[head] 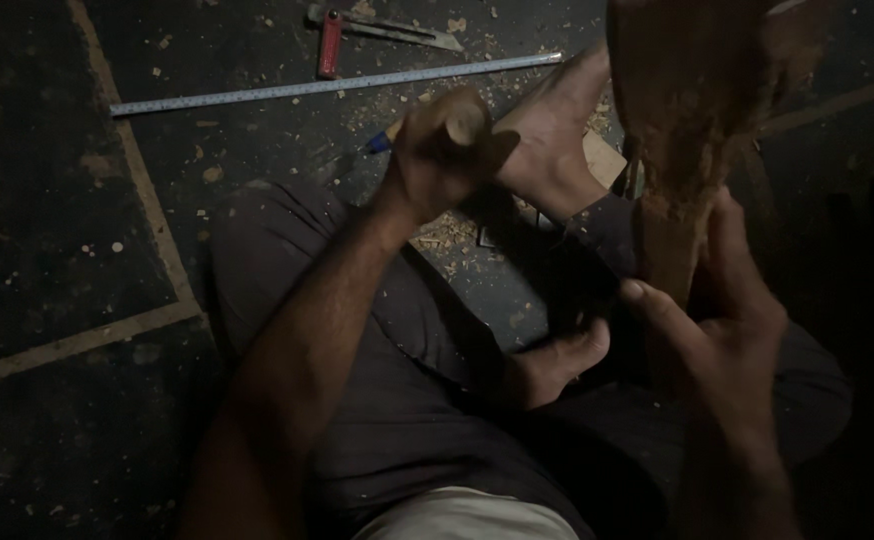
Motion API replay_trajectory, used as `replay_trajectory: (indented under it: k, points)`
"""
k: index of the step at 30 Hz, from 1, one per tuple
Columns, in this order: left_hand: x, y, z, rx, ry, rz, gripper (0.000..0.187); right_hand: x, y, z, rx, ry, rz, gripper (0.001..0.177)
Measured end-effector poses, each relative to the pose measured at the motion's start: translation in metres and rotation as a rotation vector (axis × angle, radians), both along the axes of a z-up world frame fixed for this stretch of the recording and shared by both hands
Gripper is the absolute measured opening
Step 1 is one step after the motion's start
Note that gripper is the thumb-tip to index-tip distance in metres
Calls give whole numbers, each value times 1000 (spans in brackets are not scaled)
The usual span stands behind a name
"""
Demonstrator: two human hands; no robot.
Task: The person shapes a piece of wood using a wooden mallet and a chisel. They hold the wood with their hands and feet, using the tools to carve out sections and remove shavings.
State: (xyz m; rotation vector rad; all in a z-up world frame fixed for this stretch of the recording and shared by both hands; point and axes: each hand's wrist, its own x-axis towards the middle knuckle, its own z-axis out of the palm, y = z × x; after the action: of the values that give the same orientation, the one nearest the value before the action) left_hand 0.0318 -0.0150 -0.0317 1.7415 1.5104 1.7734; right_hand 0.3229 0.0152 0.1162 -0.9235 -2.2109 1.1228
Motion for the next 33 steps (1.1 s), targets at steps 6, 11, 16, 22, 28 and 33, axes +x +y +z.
replay_trajectory:
  k: [6,11,16,22,28,33]
  points:
    - [2,4,-14,-61,555,138,33,-1,-6,16,107,-11,10,93]
    - [3,2,-6,30,350,123,30,-13,-9,12,184,-53,98,79]
    - [4,4,3,-24,130,-9,30,-32,3,-3,428,-207,239,87]
    - [4,-10,-21,-134,95,-2,32,-33,-3,-13,472,-80,218,86]
    - [-2,7,-40,-42,353,226,35,-41,-1,-1,405,-142,257,86]
    - [-10,11,-47,105,523,422,42,-35,-8,11,145,47,161,86]
